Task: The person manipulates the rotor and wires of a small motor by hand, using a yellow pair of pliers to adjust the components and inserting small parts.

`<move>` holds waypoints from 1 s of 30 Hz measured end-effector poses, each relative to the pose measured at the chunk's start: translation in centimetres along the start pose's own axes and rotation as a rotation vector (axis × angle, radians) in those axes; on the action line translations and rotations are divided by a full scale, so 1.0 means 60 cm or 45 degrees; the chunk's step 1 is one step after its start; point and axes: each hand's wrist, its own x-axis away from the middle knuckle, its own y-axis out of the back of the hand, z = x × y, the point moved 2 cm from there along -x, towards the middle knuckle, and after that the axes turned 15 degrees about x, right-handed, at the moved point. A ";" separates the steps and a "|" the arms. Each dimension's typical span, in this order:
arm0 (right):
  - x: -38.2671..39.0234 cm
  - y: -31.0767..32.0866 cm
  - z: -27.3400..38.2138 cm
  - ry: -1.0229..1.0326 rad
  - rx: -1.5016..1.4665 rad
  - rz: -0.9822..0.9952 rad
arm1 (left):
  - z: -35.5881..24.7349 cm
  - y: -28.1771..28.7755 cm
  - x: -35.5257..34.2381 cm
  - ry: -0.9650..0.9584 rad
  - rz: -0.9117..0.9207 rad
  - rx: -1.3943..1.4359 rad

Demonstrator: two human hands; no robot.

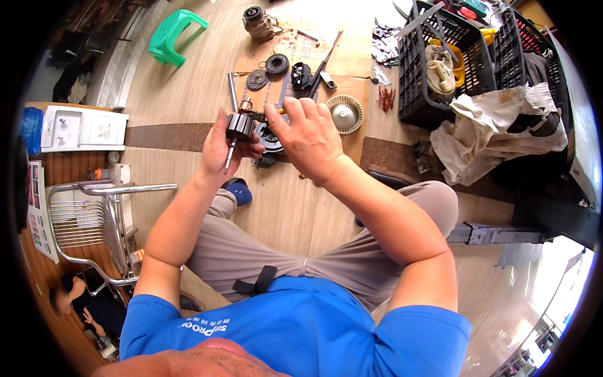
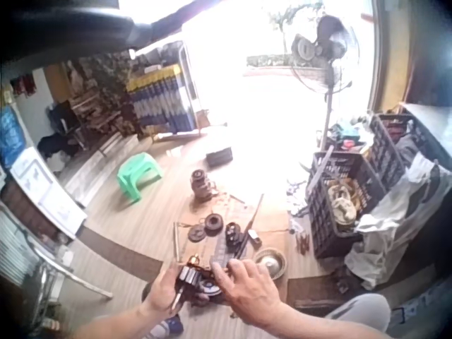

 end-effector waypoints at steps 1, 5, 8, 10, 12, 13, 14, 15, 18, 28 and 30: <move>0.001 0.000 0.000 -0.016 0.000 -0.030 | 0.001 -0.001 -0.001 -0.007 0.005 -0.019; 0.001 0.005 -0.001 -0.029 0.025 -0.066 | 0.004 -0.012 0.001 -0.017 0.042 -0.045; -0.001 0.008 0.000 -0.011 0.036 -0.073 | 0.001 -0.017 0.007 -0.017 0.034 -0.042; -0.001 0.011 -0.001 -0.008 0.041 -0.048 | 0.001 -0.018 0.007 -0.024 0.063 -0.039; -0.001 0.012 -0.001 -0.004 0.055 -0.056 | -0.001 -0.023 0.008 -0.026 0.081 -0.033; 0.000 0.012 -0.001 -0.004 0.065 -0.062 | -0.001 -0.025 0.009 -0.023 0.095 -0.030; 0.000 0.011 -0.001 0.000 0.069 -0.064 | 0.001 -0.025 0.009 -0.027 0.097 -0.026; 0.000 0.010 0.000 0.005 0.082 -0.080 | 0.002 -0.024 0.010 -0.043 0.086 -0.057; -0.002 0.012 0.001 0.014 0.099 -0.094 | 0.003 -0.024 0.012 -0.057 0.079 -0.089; 0.002 0.015 0.009 0.022 0.161 -0.160 | -0.001 -0.029 0.025 0.026 0.195 0.129; 0.002 0.015 0.010 0.028 0.168 -0.169 | -0.001 -0.029 0.026 0.033 0.189 0.148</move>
